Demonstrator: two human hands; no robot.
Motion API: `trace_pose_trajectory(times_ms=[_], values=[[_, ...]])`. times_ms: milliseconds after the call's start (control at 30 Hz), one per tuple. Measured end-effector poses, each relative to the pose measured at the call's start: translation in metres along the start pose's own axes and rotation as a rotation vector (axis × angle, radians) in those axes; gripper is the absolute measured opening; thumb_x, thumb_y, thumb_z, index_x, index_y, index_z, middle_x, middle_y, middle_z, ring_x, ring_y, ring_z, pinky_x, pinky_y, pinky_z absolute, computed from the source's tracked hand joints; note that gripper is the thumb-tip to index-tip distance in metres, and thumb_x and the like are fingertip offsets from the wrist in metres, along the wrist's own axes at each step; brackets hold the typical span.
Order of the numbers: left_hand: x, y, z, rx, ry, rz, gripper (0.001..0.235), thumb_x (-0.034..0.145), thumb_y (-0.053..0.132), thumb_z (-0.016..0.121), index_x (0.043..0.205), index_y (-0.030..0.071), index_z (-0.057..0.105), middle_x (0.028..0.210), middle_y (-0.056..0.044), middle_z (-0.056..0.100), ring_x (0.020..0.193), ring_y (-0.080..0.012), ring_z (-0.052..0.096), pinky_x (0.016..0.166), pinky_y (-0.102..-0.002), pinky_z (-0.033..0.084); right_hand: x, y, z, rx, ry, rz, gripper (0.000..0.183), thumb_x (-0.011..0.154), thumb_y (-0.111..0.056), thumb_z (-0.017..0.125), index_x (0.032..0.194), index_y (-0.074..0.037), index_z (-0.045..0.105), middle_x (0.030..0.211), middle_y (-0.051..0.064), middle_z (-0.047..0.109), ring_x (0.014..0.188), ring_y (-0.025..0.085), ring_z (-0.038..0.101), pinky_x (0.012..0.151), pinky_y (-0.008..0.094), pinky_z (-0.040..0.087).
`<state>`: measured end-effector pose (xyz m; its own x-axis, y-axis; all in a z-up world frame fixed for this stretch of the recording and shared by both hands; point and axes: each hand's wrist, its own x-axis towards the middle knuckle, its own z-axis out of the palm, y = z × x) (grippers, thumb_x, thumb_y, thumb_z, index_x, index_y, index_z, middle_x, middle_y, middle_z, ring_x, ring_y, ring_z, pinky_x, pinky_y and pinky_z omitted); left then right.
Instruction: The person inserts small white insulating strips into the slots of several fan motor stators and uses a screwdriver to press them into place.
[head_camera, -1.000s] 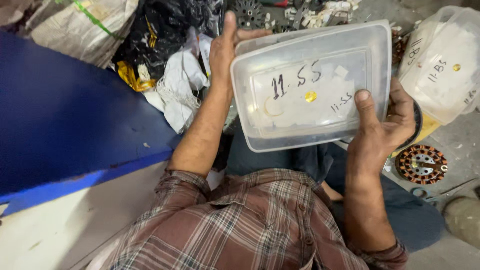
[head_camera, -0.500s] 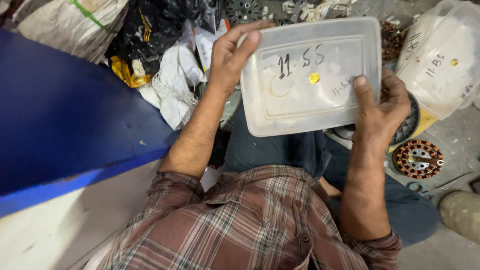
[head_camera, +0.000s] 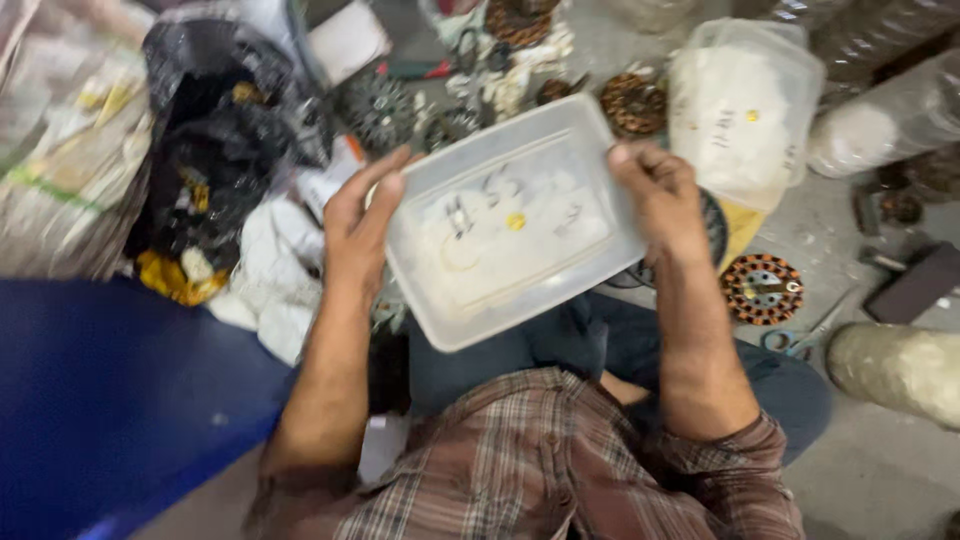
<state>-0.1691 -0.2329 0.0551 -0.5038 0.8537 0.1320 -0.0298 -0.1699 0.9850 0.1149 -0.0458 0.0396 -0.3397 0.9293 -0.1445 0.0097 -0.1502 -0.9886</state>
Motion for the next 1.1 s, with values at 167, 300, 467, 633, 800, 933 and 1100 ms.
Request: trace_pose_trajectory(times_ms=[167,300,467,633,800,933,1100], values=[[-0.006,0.009,-0.011,0.124,-0.046,-0.118,0.037,0.1,0.019,0.068,0.131,0.0,0.071,0.12,-0.009,0.074,0.105,-0.0118,0.066,0.096,-0.026,0.051,-0.009,0.001,0.003,0.168,-0.088,-0.001,0.011,0.094,-0.011,0.075,0.102,-0.003,0.074,0.089,0.004,0.075,0.072,0.012,0.067,0.068,0.029,0.058],[-0.006,0.007,-0.016,0.173,-0.134,-0.218,0.035,0.093,0.015,0.074,0.125,0.002,0.072,0.113,-0.008,0.077,0.099,-0.0101,0.068,0.09,-0.026,0.053,-0.02,-0.002,0.006,0.201,-0.173,0.074,0.027,0.091,-0.013,0.08,0.114,0.0,0.074,0.102,0.015,0.075,0.083,0.018,0.07,0.073,0.033,0.061],[-0.007,-0.004,-0.02,0.116,-0.098,-0.192,0.033,0.092,0.013,0.075,0.122,0.0,0.073,0.112,-0.007,0.077,0.099,-0.0098,0.068,0.091,-0.026,0.053,-0.06,-0.003,-0.009,0.221,-0.416,0.036,0.077,0.082,-0.022,0.082,0.15,-0.008,0.051,0.157,0.017,0.046,0.137,0.021,0.053,0.11,0.036,0.044],[-0.018,-0.015,-0.015,-0.151,0.084,-0.109,0.047,0.102,0.024,0.073,0.135,-0.007,0.062,0.134,-0.018,0.067,0.124,-0.0249,0.062,0.11,-0.037,0.048,-0.079,0.016,-0.015,0.311,-0.408,-0.02,0.087,0.079,-0.016,0.085,0.155,-0.002,0.045,0.158,0.019,0.048,0.143,0.027,0.05,0.119,0.042,0.035],[-0.042,0.008,0.0,-0.154,-0.1,-0.17,0.109,0.083,0.05,0.081,0.161,0.001,0.024,0.162,-0.022,0.037,0.149,-0.0331,0.039,0.12,-0.044,0.037,-0.08,0.017,-0.028,0.414,-0.15,0.052,0.082,0.079,-0.019,0.085,0.151,0.001,0.05,0.137,0.019,0.066,0.122,0.031,0.062,0.105,0.043,0.053],[-0.049,0.019,0.015,-0.206,-0.25,-0.229,0.125,0.076,0.056,0.085,0.164,0.001,0.016,0.164,-0.025,0.033,0.152,-0.0358,0.034,0.121,-0.047,0.034,-0.076,0.009,-0.042,0.541,-0.204,-0.021,0.079,0.09,-0.029,0.082,0.155,0.001,0.049,0.14,0.021,0.063,0.122,0.029,0.063,0.102,0.041,0.054],[-0.003,-0.001,0.054,-0.396,-0.108,-0.165,0.103,0.088,0.044,0.074,0.163,0.005,0.015,0.157,-0.021,0.037,0.147,-0.0381,0.041,0.117,-0.057,0.042,-0.068,-0.006,-0.044,0.478,-0.194,-0.298,0.089,0.095,-0.045,0.074,0.164,-0.004,0.036,0.163,0.017,0.047,0.148,0.026,0.053,0.121,0.045,0.048]])
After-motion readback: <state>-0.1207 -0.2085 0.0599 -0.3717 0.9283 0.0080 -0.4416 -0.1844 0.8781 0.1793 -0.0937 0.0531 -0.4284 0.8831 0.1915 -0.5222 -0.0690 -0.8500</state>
